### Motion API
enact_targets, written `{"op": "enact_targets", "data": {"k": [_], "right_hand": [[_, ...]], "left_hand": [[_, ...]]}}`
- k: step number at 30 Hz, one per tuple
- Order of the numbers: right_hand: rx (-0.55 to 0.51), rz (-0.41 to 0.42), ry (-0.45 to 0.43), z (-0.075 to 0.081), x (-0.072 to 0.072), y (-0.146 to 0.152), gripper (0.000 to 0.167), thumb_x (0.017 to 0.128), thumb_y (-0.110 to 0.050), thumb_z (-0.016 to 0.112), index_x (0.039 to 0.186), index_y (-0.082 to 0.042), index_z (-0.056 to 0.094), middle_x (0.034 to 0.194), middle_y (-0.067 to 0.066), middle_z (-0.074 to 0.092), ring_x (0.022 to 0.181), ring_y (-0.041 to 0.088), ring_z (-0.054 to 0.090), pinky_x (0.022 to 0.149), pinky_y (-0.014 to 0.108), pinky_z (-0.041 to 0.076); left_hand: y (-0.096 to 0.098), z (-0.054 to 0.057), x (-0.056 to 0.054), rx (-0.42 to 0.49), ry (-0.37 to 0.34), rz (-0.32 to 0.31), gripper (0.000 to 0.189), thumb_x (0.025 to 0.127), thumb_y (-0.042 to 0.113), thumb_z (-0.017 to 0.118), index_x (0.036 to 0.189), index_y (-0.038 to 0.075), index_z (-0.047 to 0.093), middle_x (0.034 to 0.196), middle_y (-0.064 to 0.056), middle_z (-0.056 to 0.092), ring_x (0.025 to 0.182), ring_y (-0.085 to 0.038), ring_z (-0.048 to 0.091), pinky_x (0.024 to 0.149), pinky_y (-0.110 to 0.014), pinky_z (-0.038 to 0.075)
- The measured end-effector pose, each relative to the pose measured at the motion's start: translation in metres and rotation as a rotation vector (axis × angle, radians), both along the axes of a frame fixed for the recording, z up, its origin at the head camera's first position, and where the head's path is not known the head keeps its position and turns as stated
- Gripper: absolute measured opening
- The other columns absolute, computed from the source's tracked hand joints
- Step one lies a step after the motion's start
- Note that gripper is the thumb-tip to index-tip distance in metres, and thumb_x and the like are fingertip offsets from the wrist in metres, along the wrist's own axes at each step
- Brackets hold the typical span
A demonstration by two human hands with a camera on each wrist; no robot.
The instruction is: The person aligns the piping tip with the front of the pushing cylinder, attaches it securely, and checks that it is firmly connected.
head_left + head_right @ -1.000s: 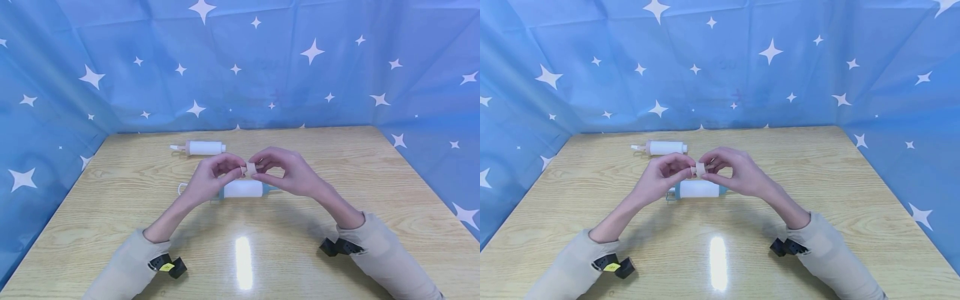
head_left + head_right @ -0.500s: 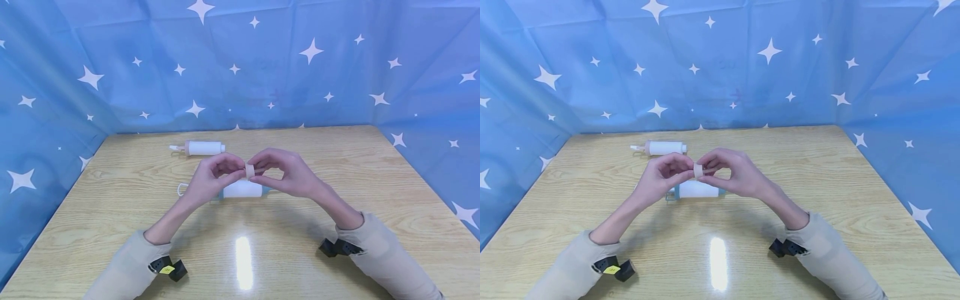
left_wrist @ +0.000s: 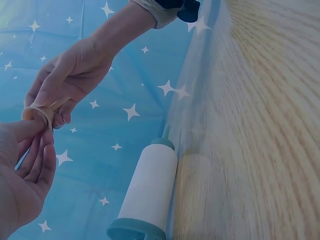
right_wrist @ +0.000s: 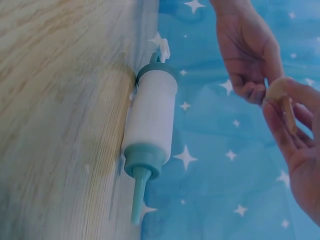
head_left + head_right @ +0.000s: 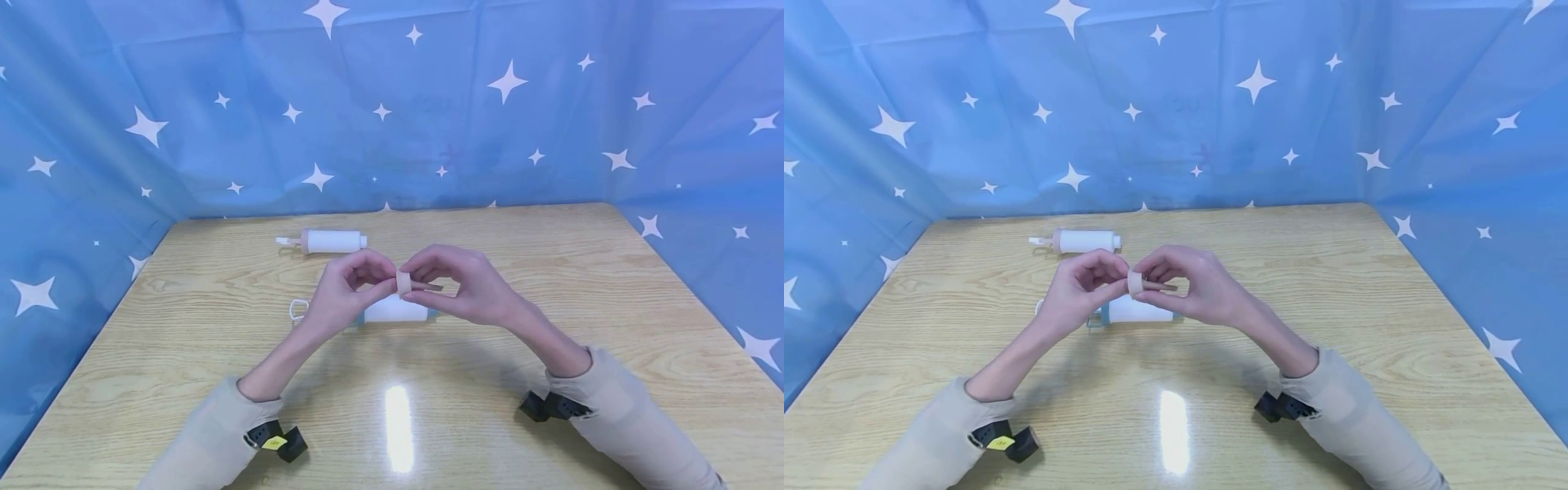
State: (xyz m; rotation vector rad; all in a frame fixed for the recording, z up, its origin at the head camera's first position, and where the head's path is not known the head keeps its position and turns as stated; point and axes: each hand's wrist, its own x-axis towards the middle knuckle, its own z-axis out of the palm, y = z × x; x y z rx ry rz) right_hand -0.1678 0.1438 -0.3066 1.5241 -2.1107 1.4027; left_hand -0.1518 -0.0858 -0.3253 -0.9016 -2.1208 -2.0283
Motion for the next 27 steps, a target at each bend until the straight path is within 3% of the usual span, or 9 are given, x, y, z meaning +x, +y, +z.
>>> {"op": "enact_targets", "data": {"k": [13, 27], "right_hand": [[0.014, 0.012, -0.008, -0.0023, 0.001, -0.0049, 0.038, 0.078, 0.011, 0.08, 0.113, 0.004, 0.065, 0.105, 0.011, 0.071, 0.092, 0.019, 0.072, 0.079, 0.031, 0.059], [0.03, -0.018, -0.014, -0.0042, -0.0024, -0.0017, 0.037, 0.08, 0.012, 0.078, 0.114, 0.004, 0.064, 0.105, 0.011, 0.071, 0.087, 0.017, 0.071, 0.076, 0.032, 0.06]], "left_hand": [[0.0023, -0.0007, 0.0015, 0.013, -0.012, 0.035, 0.013, 0.086, -0.008, 0.074, 0.094, -0.003, 0.065, 0.087, -0.005, 0.067, 0.077, -0.019, 0.062, 0.076, -0.03, 0.053], [0.0013, -0.0001, 0.0002, -0.014, -0.003, 0.042, 0.012, 0.088, -0.006, 0.073, 0.096, -0.002, 0.066, 0.09, -0.011, 0.068, 0.079, -0.019, 0.063, 0.08, -0.031, 0.052]]}}
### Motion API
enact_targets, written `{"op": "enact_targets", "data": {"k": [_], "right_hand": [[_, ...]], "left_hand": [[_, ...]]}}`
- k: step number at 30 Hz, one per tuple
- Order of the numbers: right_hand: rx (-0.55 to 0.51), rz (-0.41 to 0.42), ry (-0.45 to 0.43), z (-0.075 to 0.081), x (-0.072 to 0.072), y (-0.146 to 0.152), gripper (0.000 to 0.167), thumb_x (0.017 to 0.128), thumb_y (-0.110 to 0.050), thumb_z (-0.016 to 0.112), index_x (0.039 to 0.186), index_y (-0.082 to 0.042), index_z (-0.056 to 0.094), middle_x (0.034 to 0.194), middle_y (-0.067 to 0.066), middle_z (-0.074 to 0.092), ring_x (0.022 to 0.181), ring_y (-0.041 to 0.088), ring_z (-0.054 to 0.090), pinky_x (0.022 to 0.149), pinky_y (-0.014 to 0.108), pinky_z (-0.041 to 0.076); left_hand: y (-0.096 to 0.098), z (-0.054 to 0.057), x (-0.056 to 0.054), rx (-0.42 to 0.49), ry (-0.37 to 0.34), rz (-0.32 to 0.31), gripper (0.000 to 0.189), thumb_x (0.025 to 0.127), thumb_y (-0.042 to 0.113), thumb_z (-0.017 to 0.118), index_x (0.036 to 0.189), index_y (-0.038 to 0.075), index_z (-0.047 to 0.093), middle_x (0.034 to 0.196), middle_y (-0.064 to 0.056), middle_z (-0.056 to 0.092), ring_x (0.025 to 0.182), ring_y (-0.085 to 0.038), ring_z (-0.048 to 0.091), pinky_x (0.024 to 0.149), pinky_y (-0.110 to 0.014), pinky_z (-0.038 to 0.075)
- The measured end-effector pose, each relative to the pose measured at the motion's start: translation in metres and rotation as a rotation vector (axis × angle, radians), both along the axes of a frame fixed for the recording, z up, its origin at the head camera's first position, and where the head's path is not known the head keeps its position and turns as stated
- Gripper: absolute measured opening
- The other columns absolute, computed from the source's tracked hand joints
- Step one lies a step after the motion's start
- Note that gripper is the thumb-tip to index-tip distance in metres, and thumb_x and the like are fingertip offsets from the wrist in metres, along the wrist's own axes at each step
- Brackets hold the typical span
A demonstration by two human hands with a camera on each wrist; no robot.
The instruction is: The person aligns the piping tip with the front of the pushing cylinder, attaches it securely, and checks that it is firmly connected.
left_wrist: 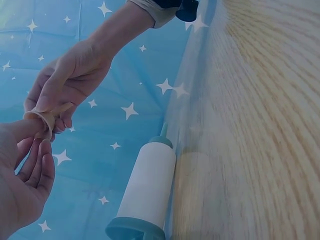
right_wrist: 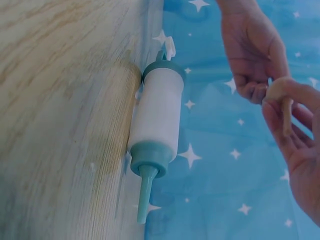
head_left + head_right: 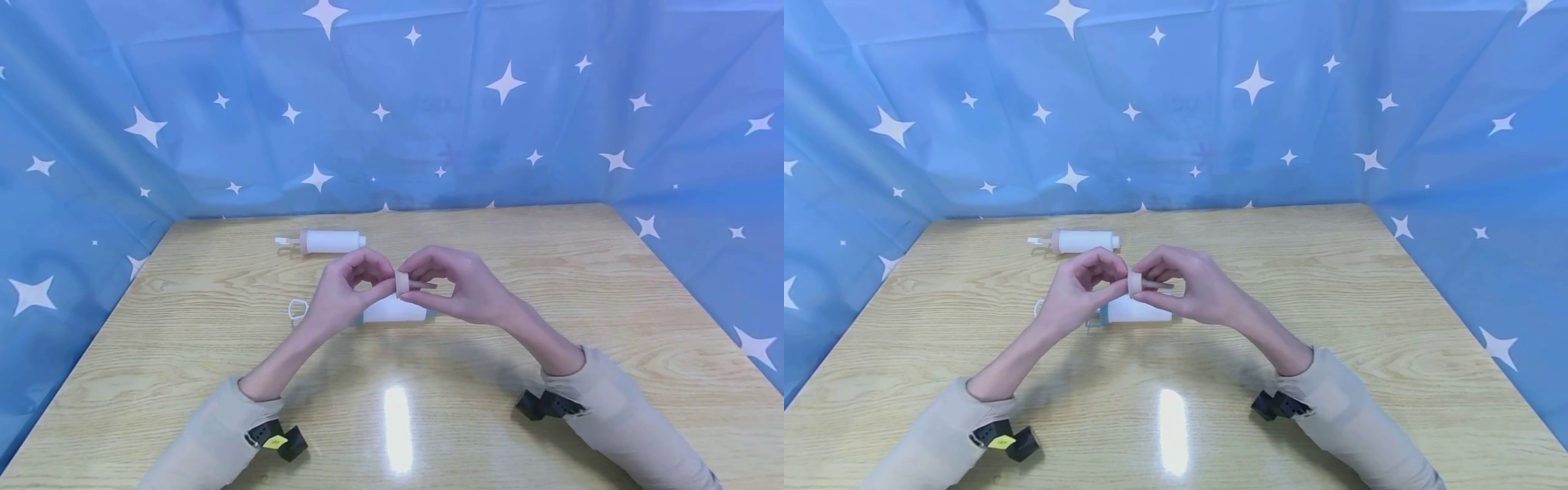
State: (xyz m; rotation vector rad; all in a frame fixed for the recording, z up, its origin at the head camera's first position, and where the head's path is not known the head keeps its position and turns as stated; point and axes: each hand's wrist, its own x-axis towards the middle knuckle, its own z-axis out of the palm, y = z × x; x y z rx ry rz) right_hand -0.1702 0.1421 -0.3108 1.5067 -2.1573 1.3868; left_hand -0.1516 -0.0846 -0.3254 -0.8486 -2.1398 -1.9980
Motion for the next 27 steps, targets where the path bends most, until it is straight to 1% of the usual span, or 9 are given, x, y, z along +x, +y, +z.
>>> {"op": "enact_targets", "data": {"k": [7, 14, 18, 23, 27], "right_hand": [[-0.001, 0.004, -0.032, -0.001, 0.0, 0.002, 0.036, 0.082, 0.012, 0.077, 0.114, 0.003, 0.064, 0.106, 0.01, 0.07, 0.089, 0.017, 0.071, 0.081, 0.032, 0.059], [-0.006, -0.002, -0.003, -0.001, -0.004, 0.002, 0.036, 0.08, 0.013, 0.077, 0.113, 0.003, 0.064, 0.103, 0.01, 0.071, 0.088, 0.017, 0.071, 0.08, 0.031, 0.059], [-0.008, -0.016, 0.011, -0.002, -0.005, 0.003, 0.038, 0.079, 0.014, 0.078, 0.113, 0.003, 0.064, 0.101, 0.009, 0.07, 0.087, 0.018, 0.071, 0.079, 0.03, 0.059], [-0.011, -0.031, -0.001, -0.002, -0.006, 0.003, 0.037, 0.079, 0.014, 0.078, 0.112, 0.003, 0.064, 0.1, 0.008, 0.07, 0.087, 0.017, 0.071, 0.079, 0.03, 0.059], [-0.017, -0.031, -0.007, -0.002, -0.006, 0.004, 0.037, 0.079, 0.015, 0.077, 0.111, 0.003, 0.064, 0.099, 0.009, 0.07, 0.086, 0.018, 0.071, 0.078, 0.031, 0.059]], "left_hand": [[-0.002, 0.002, -0.001, -0.016, -0.006, 0.007, 0.01, 0.09, -0.002, 0.073, 0.097, -0.001, 0.067, 0.089, -0.009, 0.068, 0.08, -0.021, 0.063, 0.079, -0.034, 0.053], [-0.003, 0.003, -0.002, -0.027, 0.007, -0.003, 0.01, 0.09, 0.0, 0.073, 0.099, 0.001, 0.067, 0.088, -0.007, 0.068, 0.082, -0.022, 0.064, 0.078, -0.032, 0.053], [-0.005, 0.004, -0.005, -0.034, 0.026, 0.001, 0.01, 0.091, 0.0, 0.073, 0.099, 0.001, 0.067, 0.089, -0.008, 0.069, 0.083, -0.021, 0.064, 0.076, -0.03, 0.053], [-0.01, 0.005, -0.009, -0.037, 0.037, 0.008, 0.009, 0.092, 0.0, 0.072, 0.099, 0.0, 0.067, 0.09, -0.009, 0.068, 0.083, -0.021, 0.064, 0.076, -0.03, 0.052], [-0.014, 0.005, -0.013, -0.062, 0.04, 0.018, 0.01, 0.092, 0.001, 0.072, 0.1, 0.001, 0.067, 0.091, -0.008, 0.067, 0.082, -0.022, 0.063, 0.075, -0.028, 0.052]]}}
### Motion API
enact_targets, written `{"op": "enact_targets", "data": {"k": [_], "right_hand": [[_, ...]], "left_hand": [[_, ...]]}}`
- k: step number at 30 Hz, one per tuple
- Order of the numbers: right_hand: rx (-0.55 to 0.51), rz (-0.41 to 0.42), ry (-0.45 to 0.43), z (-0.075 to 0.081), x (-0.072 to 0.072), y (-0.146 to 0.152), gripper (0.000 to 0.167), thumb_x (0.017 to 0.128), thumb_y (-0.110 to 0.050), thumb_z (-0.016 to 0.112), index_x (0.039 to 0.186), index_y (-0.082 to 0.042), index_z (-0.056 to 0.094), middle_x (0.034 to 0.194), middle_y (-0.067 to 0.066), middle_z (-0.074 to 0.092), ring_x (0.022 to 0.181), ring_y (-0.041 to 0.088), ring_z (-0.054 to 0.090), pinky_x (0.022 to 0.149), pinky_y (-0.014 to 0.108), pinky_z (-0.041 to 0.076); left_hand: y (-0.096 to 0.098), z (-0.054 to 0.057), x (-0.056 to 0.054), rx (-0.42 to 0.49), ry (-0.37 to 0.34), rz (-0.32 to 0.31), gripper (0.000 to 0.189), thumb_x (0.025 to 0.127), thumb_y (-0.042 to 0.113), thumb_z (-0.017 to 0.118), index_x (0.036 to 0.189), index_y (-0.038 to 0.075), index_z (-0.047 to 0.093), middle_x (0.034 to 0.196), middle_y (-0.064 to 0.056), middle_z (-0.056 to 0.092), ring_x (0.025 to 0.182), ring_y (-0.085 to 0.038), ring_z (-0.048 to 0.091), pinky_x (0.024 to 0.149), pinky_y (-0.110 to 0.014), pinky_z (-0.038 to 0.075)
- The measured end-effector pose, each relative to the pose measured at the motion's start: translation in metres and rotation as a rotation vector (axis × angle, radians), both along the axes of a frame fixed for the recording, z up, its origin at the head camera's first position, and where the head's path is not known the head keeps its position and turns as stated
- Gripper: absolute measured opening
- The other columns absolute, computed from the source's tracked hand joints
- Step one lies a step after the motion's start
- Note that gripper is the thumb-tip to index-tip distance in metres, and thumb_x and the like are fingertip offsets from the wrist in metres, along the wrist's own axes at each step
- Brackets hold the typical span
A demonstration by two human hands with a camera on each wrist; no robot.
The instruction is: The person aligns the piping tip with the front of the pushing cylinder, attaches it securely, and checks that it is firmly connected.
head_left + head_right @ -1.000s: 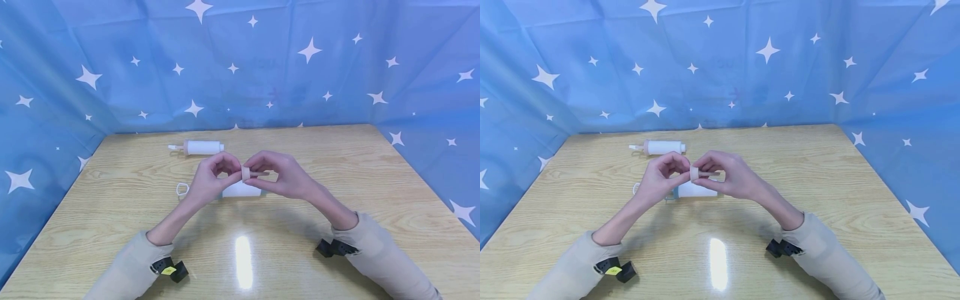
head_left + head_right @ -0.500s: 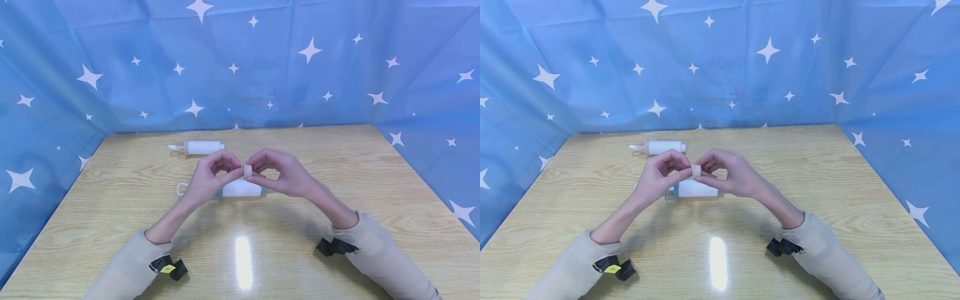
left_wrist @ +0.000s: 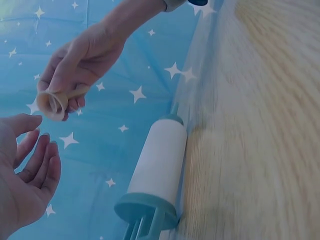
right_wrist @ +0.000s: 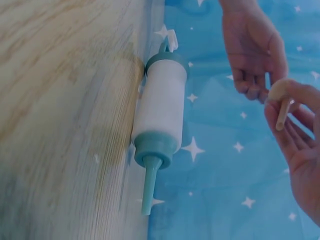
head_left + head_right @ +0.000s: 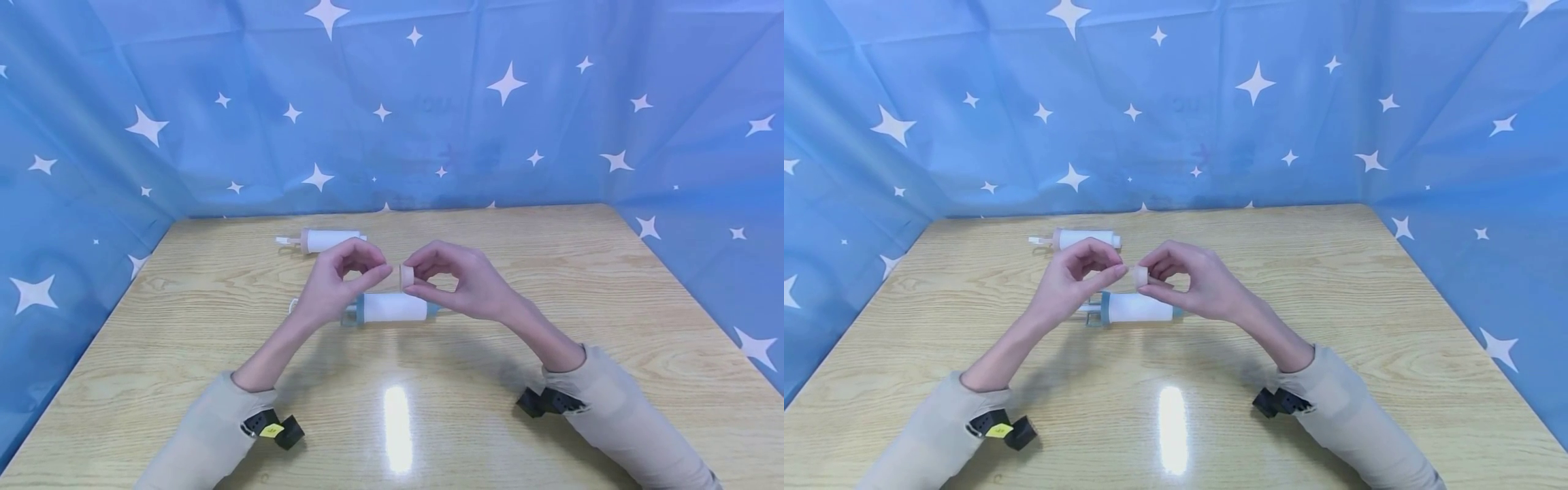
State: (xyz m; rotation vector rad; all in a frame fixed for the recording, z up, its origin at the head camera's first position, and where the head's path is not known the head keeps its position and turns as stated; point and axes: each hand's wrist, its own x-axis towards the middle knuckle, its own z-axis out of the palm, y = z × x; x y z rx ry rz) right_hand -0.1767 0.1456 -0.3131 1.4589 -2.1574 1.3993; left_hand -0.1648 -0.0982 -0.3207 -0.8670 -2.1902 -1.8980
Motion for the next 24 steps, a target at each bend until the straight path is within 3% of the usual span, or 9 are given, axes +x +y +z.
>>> {"op": "enact_targets", "data": {"k": [11, 18, 24], "right_hand": [[0.012, -0.021, -0.017, 0.001, 0.0, 0.001, 0.035, 0.081, 0.012, 0.078, 0.112, 0.003, 0.065, 0.101, 0.007, 0.07, 0.087, 0.017, 0.07, 0.08, 0.03, 0.059], [0.009, -0.035, -0.029, 0.001, -0.001, 0.002, 0.034, 0.081, 0.012, 0.078, 0.112, 0.003, 0.065, 0.101, 0.008, 0.07, 0.087, 0.017, 0.07, 0.08, 0.03, 0.059], [0.012, -0.069, -0.04, 0.0, -0.003, 0.005, 0.033, 0.082, 0.01, 0.078, 0.112, 0.002, 0.066, 0.099, 0.005, 0.071, 0.086, 0.016, 0.07, 0.08, 0.029, 0.058]], "left_hand": [[-0.013, -0.002, -0.017, -0.06, 0.038, 0.098, 0.015, 0.092, 0.007, 0.074, 0.105, 0.002, 0.069, 0.098, -0.007, 0.069, 0.09, -0.02, 0.063, 0.085, -0.037, 0.051], [-0.019, -0.005, -0.027, -0.092, -0.006, 0.143, 0.021, 0.092, 0.009, 0.075, 0.111, 0.003, 0.069, 0.101, -0.009, 0.069, 0.093, -0.019, 0.062, 0.088, -0.038, 0.05], [-0.022, -0.01, -0.039, -0.134, -0.039, 0.166, 0.026, 0.091, 0.008, 0.075, 0.115, 0.0, 0.068, 0.105, -0.014, 0.068, 0.099, -0.025, 0.063, 0.09, -0.039, 0.05]]}}
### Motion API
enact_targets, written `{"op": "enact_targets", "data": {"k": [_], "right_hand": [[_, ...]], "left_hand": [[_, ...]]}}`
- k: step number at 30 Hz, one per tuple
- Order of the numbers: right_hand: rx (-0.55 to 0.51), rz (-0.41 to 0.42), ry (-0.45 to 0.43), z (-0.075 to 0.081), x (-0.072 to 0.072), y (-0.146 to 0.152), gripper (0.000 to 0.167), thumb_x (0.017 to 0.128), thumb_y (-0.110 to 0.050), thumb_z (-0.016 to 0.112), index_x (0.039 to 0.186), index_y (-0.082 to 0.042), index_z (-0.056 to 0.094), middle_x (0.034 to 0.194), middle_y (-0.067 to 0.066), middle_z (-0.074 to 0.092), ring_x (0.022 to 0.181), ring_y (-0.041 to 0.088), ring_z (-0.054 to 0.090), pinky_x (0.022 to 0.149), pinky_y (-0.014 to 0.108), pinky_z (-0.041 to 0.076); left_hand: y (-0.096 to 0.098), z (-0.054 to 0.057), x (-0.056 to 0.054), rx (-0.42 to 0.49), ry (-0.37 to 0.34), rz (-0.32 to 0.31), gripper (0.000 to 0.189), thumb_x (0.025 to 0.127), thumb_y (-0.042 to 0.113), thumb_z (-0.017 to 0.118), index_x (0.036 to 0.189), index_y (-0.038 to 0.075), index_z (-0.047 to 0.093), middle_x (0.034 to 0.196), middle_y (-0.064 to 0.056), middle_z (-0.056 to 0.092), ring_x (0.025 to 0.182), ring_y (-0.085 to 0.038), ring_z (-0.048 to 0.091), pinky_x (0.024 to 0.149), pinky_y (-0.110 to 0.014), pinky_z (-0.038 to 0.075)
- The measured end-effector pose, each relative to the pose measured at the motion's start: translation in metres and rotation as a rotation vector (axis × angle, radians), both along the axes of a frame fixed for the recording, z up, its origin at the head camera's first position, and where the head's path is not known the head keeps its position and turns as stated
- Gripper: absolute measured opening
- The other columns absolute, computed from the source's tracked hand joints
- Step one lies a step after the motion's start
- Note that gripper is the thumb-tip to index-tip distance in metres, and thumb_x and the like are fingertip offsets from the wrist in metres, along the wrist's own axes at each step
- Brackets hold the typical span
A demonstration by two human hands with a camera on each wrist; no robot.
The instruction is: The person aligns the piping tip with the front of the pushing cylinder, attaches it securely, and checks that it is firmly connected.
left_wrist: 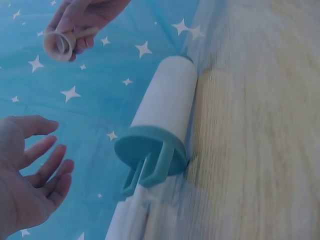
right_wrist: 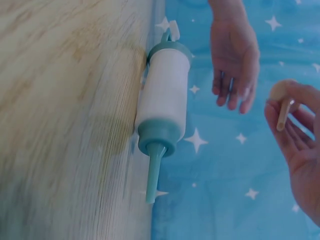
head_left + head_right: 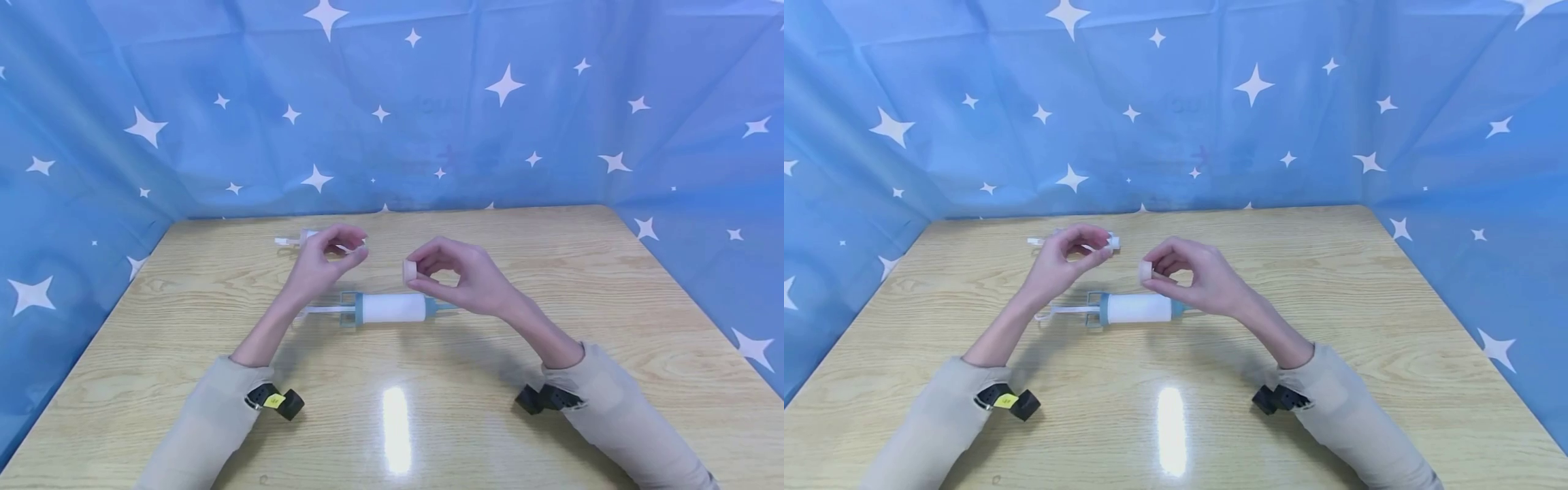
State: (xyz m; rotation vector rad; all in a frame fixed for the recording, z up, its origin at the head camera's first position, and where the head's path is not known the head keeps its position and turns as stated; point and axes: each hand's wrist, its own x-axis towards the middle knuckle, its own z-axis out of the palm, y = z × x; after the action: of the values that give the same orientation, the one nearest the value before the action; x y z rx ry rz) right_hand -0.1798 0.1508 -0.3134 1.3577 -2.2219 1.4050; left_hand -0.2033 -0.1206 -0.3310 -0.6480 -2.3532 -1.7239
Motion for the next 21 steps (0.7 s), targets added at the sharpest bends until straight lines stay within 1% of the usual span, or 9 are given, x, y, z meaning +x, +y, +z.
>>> {"op": "enact_targets", "data": {"k": [4, 9, 16, 19, 21], "right_hand": [[0.012, -0.009, -0.012, 0.0, -0.001, 0.002, 0.033, 0.083, 0.008, 0.078, 0.113, 0.001, 0.066, 0.099, 0.005, 0.071, 0.087, 0.016, 0.07, 0.08, 0.029, 0.058], [0.025, -0.021, -0.028, -0.001, -0.001, 0.003, 0.033, 0.085, 0.005, 0.078, 0.114, -0.001, 0.066, 0.101, 0.003, 0.07, 0.088, 0.015, 0.069, 0.082, 0.029, 0.058], [0.025, -0.03, -0.035, -0.001, -0.002, 0.004, 0.033, 0.085, 0.005, 0.078, 0.115, -0.001, 0.066, 0.101, 0.002, 0.07, 0.088, 0.015, 0.069, 0.082, 0.029, 0.058], [0.026, -0.03, -0.026, -0.002, -0.002, 0.005, 0.033, 0.085, 0.005, 0.077, 0.115, -0.001, 0.066, 0.101, 0.002, 0.071, 0.088, 0.015, 0.069, 0.082, 0.029, 0.058], [0.029, -0.032, -0.023, -0.002, -0.003, 0.005, 0.032, 0.085, 0.004, 0.077, 0.115, -0.001, 0.066, 0.101, 0.001, 0.07, 0.088, 0.015, 0.069, 0.082, 0.029, 0.058]], "left_hand": [[-0.003, -0.005, -0.008, -0.056, -0.033, 0.012, 0.032, 0.09, 0.006, 0.074, 0.12, -0.001, 0.067, 0.11, -0.018, 0.067, 0.105, -0.03, 0.062, 0.095, -0.041, 0.049], [-0.006, -0.009, -0.018, -0.131, -0.042, 0.056, 0.037, 0.091, 0.009, 0.075, 0.125, -0.001, 0.065, 0.117, -0.021, 0.066, 0.11, -0.029, 0.06, 0.1, -0.043, 0.045], [-0.009, -0.012, -0.03, -0.164, -0.055, 0.075, 0.038, 0.092, 0.011, 0.073, 0.127, 0.0, 0.065, 0.122, -0.018, 0.066, 0.115, -0.03, 0.058, 0.105, -0.044, 0.041], [-0.01, -0.013, -0.034, -0.185, -0.087, 0.092, 0.039, 0.092, 0.013, 0.072, 0.129, 0.002, 0.064, 0.128, -0.017, 0.064, 0.121, -0.03, 0.055, 0.109, -0.046, 0.038], [-0.013, -0.013, -0.035, -0.196, -0.127, 0.11, 0.041, 0.093, 0.014, 0.071, 0.132, 0.004, 0.063, 0.133, -0.016, 0.061, 0.125, -0.031, 0.052, 0.11, -0.047, 0.037]]}}
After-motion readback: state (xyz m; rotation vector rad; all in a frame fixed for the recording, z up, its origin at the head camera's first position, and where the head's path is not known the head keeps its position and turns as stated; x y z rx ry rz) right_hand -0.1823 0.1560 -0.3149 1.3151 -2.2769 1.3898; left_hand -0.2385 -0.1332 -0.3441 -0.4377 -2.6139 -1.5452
